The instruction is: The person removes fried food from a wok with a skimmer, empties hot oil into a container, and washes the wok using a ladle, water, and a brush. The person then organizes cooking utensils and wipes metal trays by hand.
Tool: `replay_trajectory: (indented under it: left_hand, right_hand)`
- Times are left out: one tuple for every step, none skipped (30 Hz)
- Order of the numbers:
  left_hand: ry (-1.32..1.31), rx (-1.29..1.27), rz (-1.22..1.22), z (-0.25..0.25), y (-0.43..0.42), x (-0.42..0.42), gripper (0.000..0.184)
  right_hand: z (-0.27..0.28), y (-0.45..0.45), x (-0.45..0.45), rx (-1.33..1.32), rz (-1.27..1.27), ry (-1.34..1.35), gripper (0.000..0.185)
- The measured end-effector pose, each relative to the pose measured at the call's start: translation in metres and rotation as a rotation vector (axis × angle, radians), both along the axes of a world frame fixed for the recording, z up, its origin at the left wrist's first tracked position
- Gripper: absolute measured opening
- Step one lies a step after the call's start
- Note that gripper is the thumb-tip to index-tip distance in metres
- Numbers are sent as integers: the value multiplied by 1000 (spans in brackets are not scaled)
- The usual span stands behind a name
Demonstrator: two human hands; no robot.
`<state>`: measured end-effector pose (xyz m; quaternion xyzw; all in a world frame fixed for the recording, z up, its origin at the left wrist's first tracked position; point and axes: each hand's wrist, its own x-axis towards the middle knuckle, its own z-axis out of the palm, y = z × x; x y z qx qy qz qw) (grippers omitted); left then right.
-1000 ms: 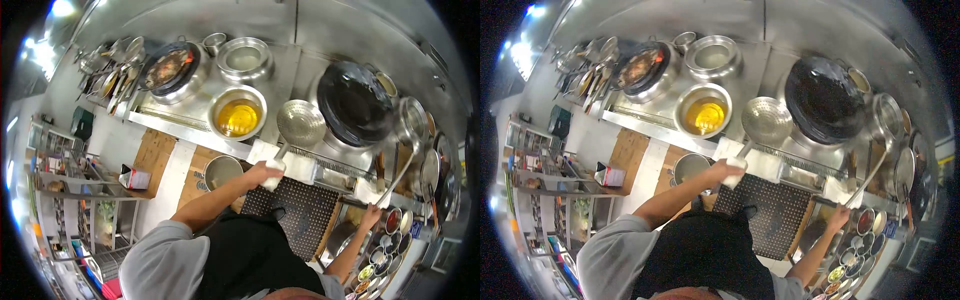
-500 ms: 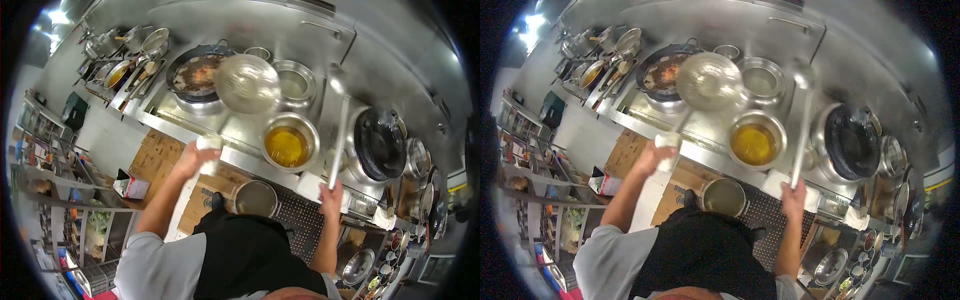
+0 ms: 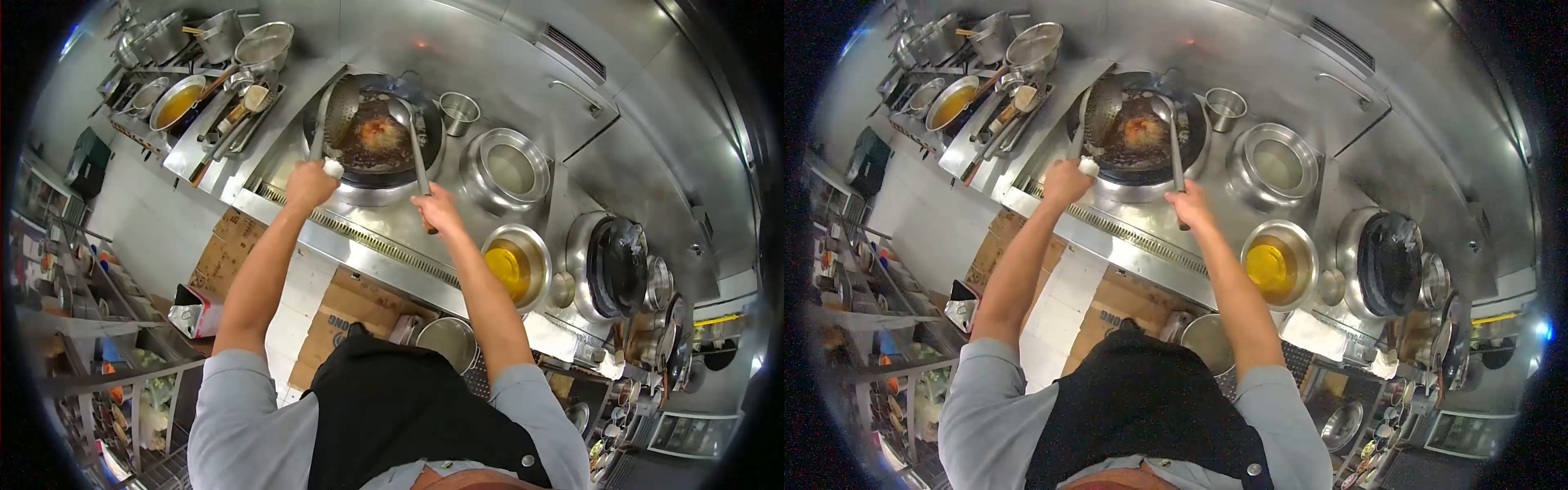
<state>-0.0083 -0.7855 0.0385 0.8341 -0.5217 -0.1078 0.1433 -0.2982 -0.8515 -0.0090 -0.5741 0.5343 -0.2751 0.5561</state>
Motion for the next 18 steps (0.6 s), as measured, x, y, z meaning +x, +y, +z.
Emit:
replay_trajectory:
  left_hand:
    - [19, 2, -5, -3, -4, 1, 53]
    - [37, 5, -12, -5, -8, 2, 55]
    - [61, 41, -28, -5, -11, 1, 58]
    - [71, 45, -30, -9, -15, 2, 58]
    - [89, 15, -16, -13, -17, 1, 59]
    - [105, -13, -3, -18, -19, 1, 59]
    - [111, -7, -6, -22, -20, 1, 59]
    - [119, -7, -11, -23, -21, -1, 60]
    - [127, -6, -18, -24, -22, -2, 61]
    - [131, 3, -24, -25, -21, -4, 61]
    - [173, 13, -24, -23, -20, -5, 62]
    - [213, 21, -22, -20, -19, -7, 63]
    - [239, 33, -20, -18, -18, -9, 61]
    - [241, 42, -21, -10, -15, -11, 61]
    - [265, 52, -46, -3, -12, -13, 63]
    - [289, 62, -71, -1, -10, -15, 65]
    - [303, 41, -75, -5, -10, -16, 65]
    - [305, 48, -76, -8, -9, -17, 65]
  right_hand:
    - [2, 0, 9, 29, -10, 19, 18]
    - [2, 2, 16, 59, -21, 38, 18]
    - [0, 6, 22, 64, -24, 46, 18]
    - [-1, 10, 27, 25, -24, 118, 19]
    - [-3, 13, 30, -14, -22, 191, 21]
    - [-8, 15, 33, -9, -24, 199, 21]
    - [-16, 17, 34, -24, -36, 170, 21]
    - [-16, 23, 36, -39, -50, 140, 23]
    - [-15, 28, 37, -31, -56, 145, 23]
    - [-14, 33, 36, -11, -71, 108, 20]
    - [-10, 39, 36, 7, -84, 71, 17]
    - [-6, 42, 36, 13, -89, 73, 17]
    - [-4, 47, 36, 50, -96, 2, 15]
    - [-4, 51, 36, 89, -102, -70, 13]
    - [-6, 53, 35, 98, -105, -68, 13]
    - [-8, 54, 34, 107, -109, -118, 12]
    - [-9, 58, 34, 115, -114, -167, 11]
    - [-9, 61, 33, 121, -116, -165, 11]
